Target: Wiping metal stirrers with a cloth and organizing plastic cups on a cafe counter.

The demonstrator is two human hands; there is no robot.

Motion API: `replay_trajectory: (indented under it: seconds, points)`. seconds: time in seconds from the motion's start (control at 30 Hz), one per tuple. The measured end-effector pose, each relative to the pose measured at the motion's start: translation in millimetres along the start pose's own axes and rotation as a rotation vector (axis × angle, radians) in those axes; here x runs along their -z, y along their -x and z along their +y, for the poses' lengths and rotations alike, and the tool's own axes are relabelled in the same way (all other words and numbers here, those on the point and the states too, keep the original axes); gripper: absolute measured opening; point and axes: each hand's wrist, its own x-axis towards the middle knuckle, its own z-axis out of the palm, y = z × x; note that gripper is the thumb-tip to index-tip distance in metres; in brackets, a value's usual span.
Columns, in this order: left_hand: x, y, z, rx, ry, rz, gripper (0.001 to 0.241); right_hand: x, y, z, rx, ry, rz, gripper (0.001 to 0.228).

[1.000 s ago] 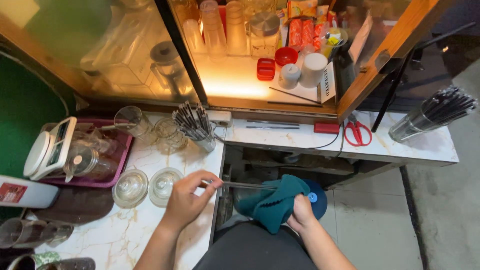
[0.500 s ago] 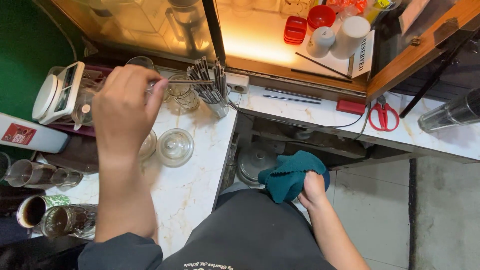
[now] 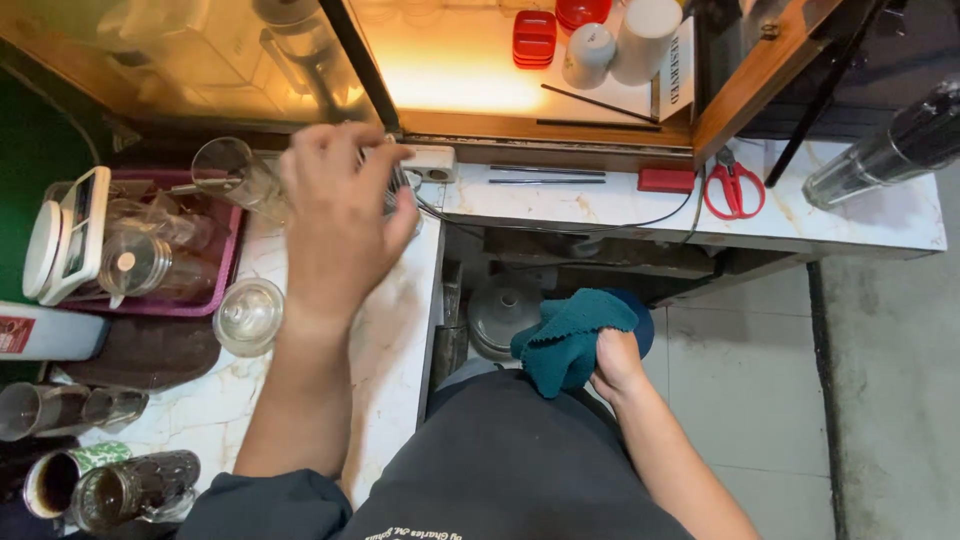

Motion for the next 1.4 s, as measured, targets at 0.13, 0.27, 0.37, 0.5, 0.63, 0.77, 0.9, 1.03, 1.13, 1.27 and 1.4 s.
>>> replay_trajectory:
  seconds: [0.13, 0.27, 0.37, 0.5, 0.63, 0.77, 0.9, 1.03, 1.13, 1.27, 1.4]
  points:
    - [-64, -2, 28, -0.127, 0.068, 0.001, 0.027, 7, 3, 4, -0.011, -0.038, 0.018, 0.027]
    - [-191, 7, 21, -0.131, 0.346, -0.142, 0.012, 22, 4, 12, 0.039, -0.077, 0.025, 0.022]
    - [-274, 31, 7, -0.075, 0.245, -0.176, 0.014, 39, 10, 27, 0.058, -0.086, 0.021, 0.019]
    - [-305, 28, -7, -0.067, 0.094, -0.152, 0.01, 32, 17, 15, 0.141, 0.004, 0.047, 0.019]
    - [-275, 32, 5, -0.111, 0.168, -0.102, 0.007, 37, 19, 16, 0.15, 0.0, 0.103, 0.02]
    - [-210, 52, 38, 0.109, 0.65, -0.174, 0.008, 52, 9, 34, 0.121, 0.143, 0.134, 0.021]
    - [-146, 85, 84, 0.234, 1.074, -0.364, 0.02, 22, 12, 17, 0.354, 0.551, -0.069, 0.022]
    - [-116, 116, 96, 0.306, 1.167, -0.456, 0.038, 1, 6, 32, 0.514, 0.805, -0.195, 0.021]
    - [-112, 131, 85, 0.381, 1.195, -0.472, 0.055, 13, -5, 53, 0.366, 0.752, -0.129, 0.016]
    - [-100, 137, 63, 0.428, 1.255, -0.417, 0.054, 7, -4, 34, 0.331, 0.554, -0.027, 0.024]
    - [-87, 138, 39, 0.485, 1.271, -0.363, 0.047, 11, -1, 19, 0.226, 0.212, 0.022, 0.02]
